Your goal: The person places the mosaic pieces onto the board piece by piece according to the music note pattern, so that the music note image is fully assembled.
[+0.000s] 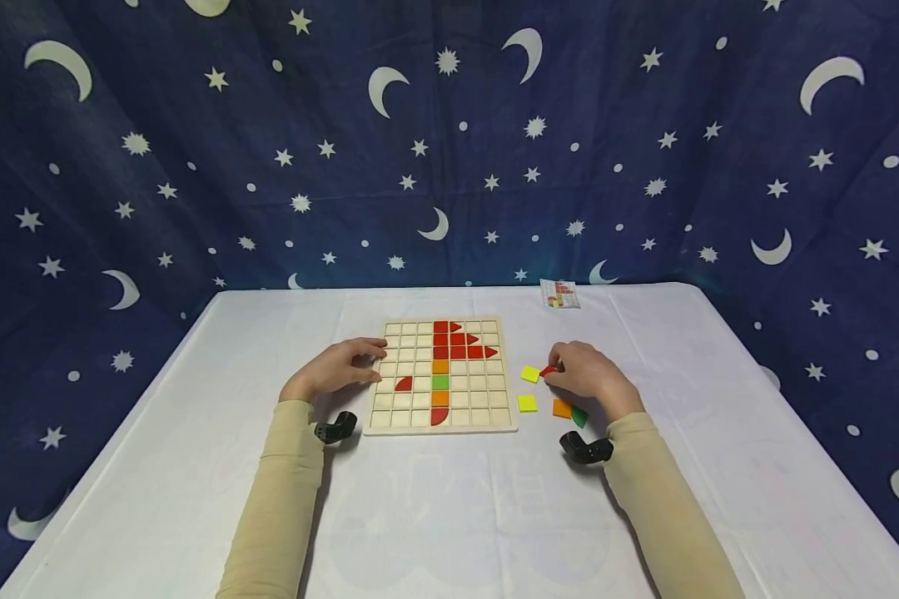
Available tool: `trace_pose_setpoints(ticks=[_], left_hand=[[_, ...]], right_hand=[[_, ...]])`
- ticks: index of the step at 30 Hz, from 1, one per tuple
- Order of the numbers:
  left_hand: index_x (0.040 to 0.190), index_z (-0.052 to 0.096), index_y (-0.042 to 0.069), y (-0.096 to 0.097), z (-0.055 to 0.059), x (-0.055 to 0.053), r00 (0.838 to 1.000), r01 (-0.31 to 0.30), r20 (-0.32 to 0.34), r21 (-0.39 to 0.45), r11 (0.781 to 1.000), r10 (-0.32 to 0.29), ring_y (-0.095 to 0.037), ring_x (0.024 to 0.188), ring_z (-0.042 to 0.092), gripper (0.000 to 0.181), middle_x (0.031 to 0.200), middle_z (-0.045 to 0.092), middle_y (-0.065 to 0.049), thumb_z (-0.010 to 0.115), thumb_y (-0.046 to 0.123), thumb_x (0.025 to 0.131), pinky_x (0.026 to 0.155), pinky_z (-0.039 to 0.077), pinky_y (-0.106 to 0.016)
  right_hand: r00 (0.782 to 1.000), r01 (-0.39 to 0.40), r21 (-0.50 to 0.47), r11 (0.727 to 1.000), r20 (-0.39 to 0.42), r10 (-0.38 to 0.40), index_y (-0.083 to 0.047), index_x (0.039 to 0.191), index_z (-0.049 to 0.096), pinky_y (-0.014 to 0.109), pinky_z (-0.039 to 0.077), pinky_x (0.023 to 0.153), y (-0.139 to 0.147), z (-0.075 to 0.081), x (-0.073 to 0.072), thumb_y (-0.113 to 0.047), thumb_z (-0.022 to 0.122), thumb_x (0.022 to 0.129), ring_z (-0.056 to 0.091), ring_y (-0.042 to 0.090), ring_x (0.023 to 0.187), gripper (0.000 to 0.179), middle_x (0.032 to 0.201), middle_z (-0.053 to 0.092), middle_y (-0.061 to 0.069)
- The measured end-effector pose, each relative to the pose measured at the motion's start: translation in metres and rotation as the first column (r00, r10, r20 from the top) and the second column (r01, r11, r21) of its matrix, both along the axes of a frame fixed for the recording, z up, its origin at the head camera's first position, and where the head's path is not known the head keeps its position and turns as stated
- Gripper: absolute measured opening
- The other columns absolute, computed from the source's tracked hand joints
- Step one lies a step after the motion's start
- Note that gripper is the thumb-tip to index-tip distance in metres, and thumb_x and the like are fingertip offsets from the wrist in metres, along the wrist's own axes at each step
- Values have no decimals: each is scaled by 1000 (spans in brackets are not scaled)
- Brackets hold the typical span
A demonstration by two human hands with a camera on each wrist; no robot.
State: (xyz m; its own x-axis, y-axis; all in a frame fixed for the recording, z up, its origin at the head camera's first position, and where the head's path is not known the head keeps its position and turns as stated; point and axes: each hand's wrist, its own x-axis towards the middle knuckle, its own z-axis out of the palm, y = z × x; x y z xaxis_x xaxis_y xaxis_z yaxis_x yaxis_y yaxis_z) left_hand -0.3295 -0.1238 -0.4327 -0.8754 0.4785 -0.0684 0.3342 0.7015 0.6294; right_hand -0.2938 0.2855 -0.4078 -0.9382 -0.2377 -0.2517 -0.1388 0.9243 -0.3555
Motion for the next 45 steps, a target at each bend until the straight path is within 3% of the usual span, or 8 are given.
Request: trace_pose_setpoints(ticks=[6, 15, 18, 22, 24, 31, 36, 45], left_hand=[[129, 63, 5, 1, 0, 0, 1000, -12, 15, 6, 1000, 12, -28, 143, 31, 47, 149, 46, -7, 76, 19, 86, 118, 25, -43], [129, 63, 3, -1, -2, 1, 1000, 2, 2, 3, 1000, -2, -29, 142, 33, 47, 148, 46, -9, 76, 18, 86, 118, 25, -44], [129, 63, 3, -2, -4, 0, 1000, 5, -1, 5, 1000, -5, -29, 142, 33, 48, 148, 46, -9, 76, 18, 86, 118, 26, -44], [128, 63, 3, -3, -4, -1, 1000, 9, -10, 9, 1000, -8, -29, 142, 33, 47, 148, 47, -9, 76, 18, 86, 117, 26, -44], [128, 63, 3, -2, -4, -1, 1000, 8, -14, 8, 1000, -8, -29, 142, 34, 47, 147, 47, -9, 76, 18, 86, 117, 26, -43], [130, 62, 5, -2, -2, 0, 1000, -6, -1, -3, 1000, 6, -28, 143, 32, 47, 149, 46, -7, 76, 19, 86, 118, 26, -44], [128, 63, 4, -2, -2, 0, 1000, 2, -9, 2, 1000, -2, -29, 142, 32, 47, 148, 46, -9, 76, 19, 86, 117, 26, -45], [129, 63, 4, -1, -1, -1, 1000, 11, -10, 2, 1000, -11, -29, 142, 32, 47, 148, 46, -9, 76, 19, 86, 117, 26, -44]], right_hand=[[999, -34, -19, 999, -41, 33, -4, 108, 66, 43, 53, 80, -4, -4, 0, -18, 71, 90, 54, 24, 83, 23, 95, 62, 9], [985, -144, -38, 989, -102, 140, -8, 94, 70, 44, 51, 83, 2, -3, 3, 0, 68, 88, 50, 23, 84, 11, 93, 59, 6], [990, -99, -38, 994, -100, 94, -5, 97, 68, 43, 51, 81, 5, -2, 3, -6, 70, 87, 50, 24, 84, 10, 94, 58, 8], [998, 29, -9, 1000, -57, -30, 0, 103, 62, 41, 51, 79, 5, -1, 1, -21, 73, 87, 50, 25, 84, 28, 92, 57, 10], [998, 52, 4, 999, -40, -52, 1, 103, 62, 42, 51, 80, 5, -2, 0, -22, 72, 88, 51, 25, 83, 30, 91, 58, 10], [999, -9, 2, 1000, -44, 9, 3, 112, 64, 50, 51, 91, 4, -2, -2, -8, 69, 87, 54, 28, 89, 28, 101, 63, 13], [1000, 5, 8, 1000, -24, -5, 6, 115, 63, 47, 52, 88, 3, -2, -2, -13, 70, 88, 54, 27, 87, 34, 98, 63, 13], [999, 12, -29, 1000, -44, -13, 4, 108, 64, 47, 53, 86, 5, -4, -2, -14, 69, 89, 55, 25, 83, 26, 94, 64, 11]])
